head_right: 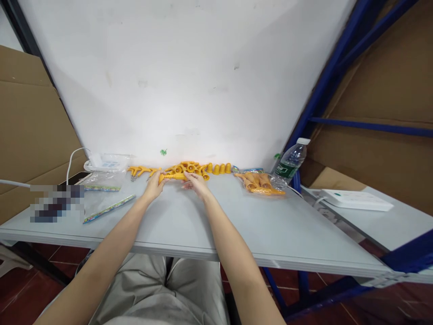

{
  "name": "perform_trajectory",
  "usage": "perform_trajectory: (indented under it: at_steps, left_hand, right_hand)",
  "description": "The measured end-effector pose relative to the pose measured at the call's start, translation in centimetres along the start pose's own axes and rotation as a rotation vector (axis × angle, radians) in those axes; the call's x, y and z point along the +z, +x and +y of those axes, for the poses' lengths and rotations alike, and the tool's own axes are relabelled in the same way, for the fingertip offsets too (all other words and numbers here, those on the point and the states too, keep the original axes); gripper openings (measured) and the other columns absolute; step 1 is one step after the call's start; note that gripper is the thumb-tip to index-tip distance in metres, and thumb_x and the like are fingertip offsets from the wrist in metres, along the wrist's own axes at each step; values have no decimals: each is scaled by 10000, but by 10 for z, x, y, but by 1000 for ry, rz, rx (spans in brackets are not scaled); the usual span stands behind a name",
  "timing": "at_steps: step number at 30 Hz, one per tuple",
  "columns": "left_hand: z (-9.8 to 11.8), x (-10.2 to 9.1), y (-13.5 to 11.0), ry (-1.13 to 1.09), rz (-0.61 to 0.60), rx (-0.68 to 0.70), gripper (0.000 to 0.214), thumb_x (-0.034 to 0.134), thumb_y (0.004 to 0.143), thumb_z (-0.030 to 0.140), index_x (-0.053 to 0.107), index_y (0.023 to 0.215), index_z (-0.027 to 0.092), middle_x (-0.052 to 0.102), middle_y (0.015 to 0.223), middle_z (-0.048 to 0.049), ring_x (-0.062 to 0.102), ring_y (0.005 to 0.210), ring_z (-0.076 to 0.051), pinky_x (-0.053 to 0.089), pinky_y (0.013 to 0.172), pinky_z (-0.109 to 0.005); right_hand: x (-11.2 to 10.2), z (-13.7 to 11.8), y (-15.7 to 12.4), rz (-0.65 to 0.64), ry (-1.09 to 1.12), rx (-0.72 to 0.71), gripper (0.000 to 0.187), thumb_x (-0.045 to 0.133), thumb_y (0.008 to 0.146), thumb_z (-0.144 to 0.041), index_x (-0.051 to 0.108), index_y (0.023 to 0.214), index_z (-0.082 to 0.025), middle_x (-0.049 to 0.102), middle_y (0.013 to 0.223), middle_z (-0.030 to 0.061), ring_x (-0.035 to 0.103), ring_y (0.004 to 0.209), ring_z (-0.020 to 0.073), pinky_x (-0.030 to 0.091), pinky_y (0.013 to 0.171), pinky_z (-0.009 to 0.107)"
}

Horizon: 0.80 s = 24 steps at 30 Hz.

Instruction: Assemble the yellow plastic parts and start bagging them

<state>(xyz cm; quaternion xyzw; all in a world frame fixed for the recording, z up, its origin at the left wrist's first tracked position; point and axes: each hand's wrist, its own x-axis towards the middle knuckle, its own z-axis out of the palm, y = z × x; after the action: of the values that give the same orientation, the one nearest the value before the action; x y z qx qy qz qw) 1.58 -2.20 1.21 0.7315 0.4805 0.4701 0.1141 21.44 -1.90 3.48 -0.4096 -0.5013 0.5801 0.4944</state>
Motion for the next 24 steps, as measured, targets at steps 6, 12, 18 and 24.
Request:
perform_trajectory:
  at_steps: [6, 12, 18, 24]
  left_hand:
    - [-2, 6, -3, 4, 117, -55, 504, 483, 911, 380, 368, 1376, 225, 414, 1451, -146, 404, 1336, -259, 387, 1038, -441]
    - [-9, 8, 0, 40, 400, -247, 396, 428, 919, 304, 419, 1306, 219, 512, 1368, -155, 465, 1285, -264, 297, 1089, -489]
    - [-14, 5, 3, -22, 529, -372, 277, 412, 909, 251, 450, 1183, 234, 575, 1286, -129, 524, 1212, -248, 261, 1089, -518]
    - [-41, 6, 8, -92, 685, -423, 242, 345, 922, 230, 419, 1151, 258, 604, 1158, -98, 573, 1131, -194, 386, 1003, -430]
  right_hand:
    - [-9, -9, 19, 146, 138, -10, 194, 564, 859, -401, 574, 874, -207, 699, 768, 56, 705, 738, 188, 564, 709, 301]
    - [-14, -22, 47, 531, -171, -369, 393, 622, 761, -430, 530, 1071, -206, 657, 1113, 97, 668, 955, 221, 530, 796, 331]
    - [7, -5, 60, 512, -902, -551, 343, 491, 848, -218, 573, 1182, -213, 627, 1254, 99, 564, 1151, 250, 253, 1100, 524]
    - [18, 12, 65, 278, -1450, -467, 413, 420, 889, -138, 573, 1258, -242, 596, 1322, 108, 448, 1299, 277, 19, 1133, 607]
